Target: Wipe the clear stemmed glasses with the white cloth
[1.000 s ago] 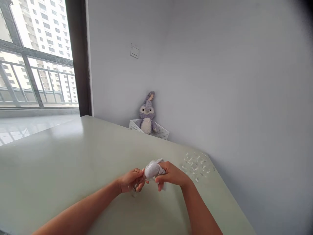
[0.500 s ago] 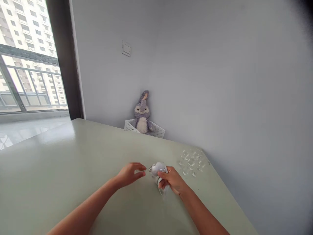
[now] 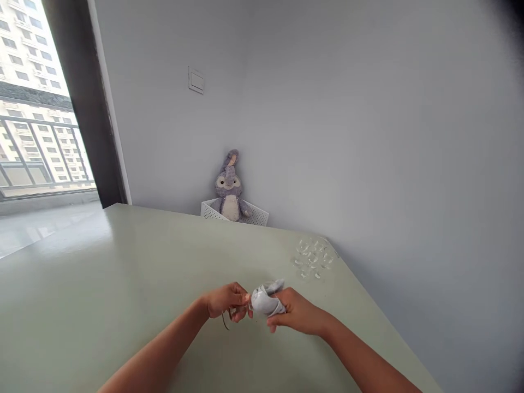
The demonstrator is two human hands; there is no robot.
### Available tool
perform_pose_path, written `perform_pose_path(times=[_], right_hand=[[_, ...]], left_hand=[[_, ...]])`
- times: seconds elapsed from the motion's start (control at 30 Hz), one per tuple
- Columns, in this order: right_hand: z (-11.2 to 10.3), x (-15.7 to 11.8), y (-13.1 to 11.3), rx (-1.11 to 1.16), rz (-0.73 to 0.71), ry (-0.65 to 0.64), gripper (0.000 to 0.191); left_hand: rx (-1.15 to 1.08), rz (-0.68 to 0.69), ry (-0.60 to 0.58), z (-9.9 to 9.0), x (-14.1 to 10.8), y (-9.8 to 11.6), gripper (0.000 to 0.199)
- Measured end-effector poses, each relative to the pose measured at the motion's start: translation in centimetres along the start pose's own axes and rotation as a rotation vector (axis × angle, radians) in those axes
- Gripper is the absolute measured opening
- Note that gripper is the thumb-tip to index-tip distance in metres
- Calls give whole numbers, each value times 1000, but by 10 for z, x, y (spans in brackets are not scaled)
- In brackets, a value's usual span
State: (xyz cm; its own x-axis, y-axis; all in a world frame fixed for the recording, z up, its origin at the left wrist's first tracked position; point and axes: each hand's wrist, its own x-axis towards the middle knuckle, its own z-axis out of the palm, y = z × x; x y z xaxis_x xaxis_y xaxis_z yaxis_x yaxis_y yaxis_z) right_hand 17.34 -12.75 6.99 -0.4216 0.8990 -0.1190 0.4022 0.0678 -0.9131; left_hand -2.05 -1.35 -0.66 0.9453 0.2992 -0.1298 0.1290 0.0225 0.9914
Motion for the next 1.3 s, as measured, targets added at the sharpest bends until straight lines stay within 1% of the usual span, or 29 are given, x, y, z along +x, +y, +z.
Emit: perform_pose_path(times=[0.07, 0.1, 0.13, 0.17, 0.23, 0.27, 0.3, 0.33, 0.37, 0.4, 0.43, 0.5, 0.53, 0.57, 0.63, 0.67, 0.7, 0.73, 0.77, 0.8, 0.83, 0.9, 0.93, 0.97, 1.03, 1.1, 1.17, 1.23, 1.3], right_hand=[[1, -9, 7, 54, 30, 20, 13], [2, -12, 13, 93, 63, 54, 16], [4, -14, 21, 141, 100, 100, 20], [6, -15, 29, 202, 137, 154, 24], [9, -15, 43, 368, 204, 271, 33], [11, -14, 47, 468, 233, 328, 36], [12, -13, 50, 566, 260, 379, 37], [14, -13, 50, 645, 283, 422, 37], [16, -13, 48, 696, 295, 450, 36], [17, -14, 45, 711, 295, 459, 35], [18, -16, 41, 683, 284, 443, 34], [18, -22, 30, 488, 234, 374, 27], [17, -26, 25, 344, 194, 328, 22], [16, -29, 19, 193, 145, 277, 16], [11, -36, 11, -21, 49, 189, 13], [9, -38, 8, -37, 18, 146, 14], [6, -38, 8, 10, 10, 103, 15], [4, -38, 9, 102, 17, 72, 16], [2, -37, 12, 210, 33, 59, 19], [0, -35, 16, 312, 53, 61, 23], [-1, -32, 21, 397, 70, 86, 28], [-1, -26, 33, 540, 102, 196, 33], [0, -23, 38, 617, 124, 257, 34], [1, -20, 42, 698, 151, 309, 34], [3, -16, 45, 822, 186, 381, 34], [6, -16, 40, 810, 175, 388, 33], [7, -19, 30, 661, 135, 335, 31], [6, -26, 17, 417, 97, 250, 23], [3, -33, 5, 98, 22, 188, 12]], left_hand=[[10, -19, -37, 9, 2, 1, 59], [77, -8, -1, 14, 4, 2, 58], [193, 22, 75, 20, 5, 4, 56], [352, 73, 183, 26, 7, 5, 52], [746, 209, 414, 38, 11, 8, 44], [937, 271, 505, 43, 13, 10, 41], [1095, 316, 560, 47, 15, 11, 40], [1205, 338, 584, 49, 17, 12, 38], [1260, 336, 589, 51, 18, 14, 36], [1261, 318, 586, 51, 18, 16, 36], [1207, 289, 573, 49, 16, 18, 36], [940, 197, 479, 45, 10, 24, 38], [754, 140, 386, 43, 6, 27, 40], [553, 78, 261, 40, 2, 30, 41], [229, -17, 8, 36, -6, 37, 43], [134, -48, -81, 35, -8, 41, 45], [99, -66, -131, 35, -10, 44, 47], [119, -73, -133, 35, -10, 48, 48], [195, -72, -88, 37, -10, 51, 49], [325, -60, -2, 39, -9, 54, 47], [500, -34, 114, 43, -7, 56, 43], [909, 53, 370, 51, -3, 55, 34], [1099, 100, 468, 55, -1, 53, 30], [1255, 142, 532, 59, 2, 50, 26], [1416, 191, 575, 62, 5, 45, 24], [1373, 187, 573, 60, 5, 43, 27], [1147, 123, 527, 53, 2, 46, 32], [789, 31, 404, 44, -4, 54, 33], [425, -35, 218, 37, -11, 61, 34]])
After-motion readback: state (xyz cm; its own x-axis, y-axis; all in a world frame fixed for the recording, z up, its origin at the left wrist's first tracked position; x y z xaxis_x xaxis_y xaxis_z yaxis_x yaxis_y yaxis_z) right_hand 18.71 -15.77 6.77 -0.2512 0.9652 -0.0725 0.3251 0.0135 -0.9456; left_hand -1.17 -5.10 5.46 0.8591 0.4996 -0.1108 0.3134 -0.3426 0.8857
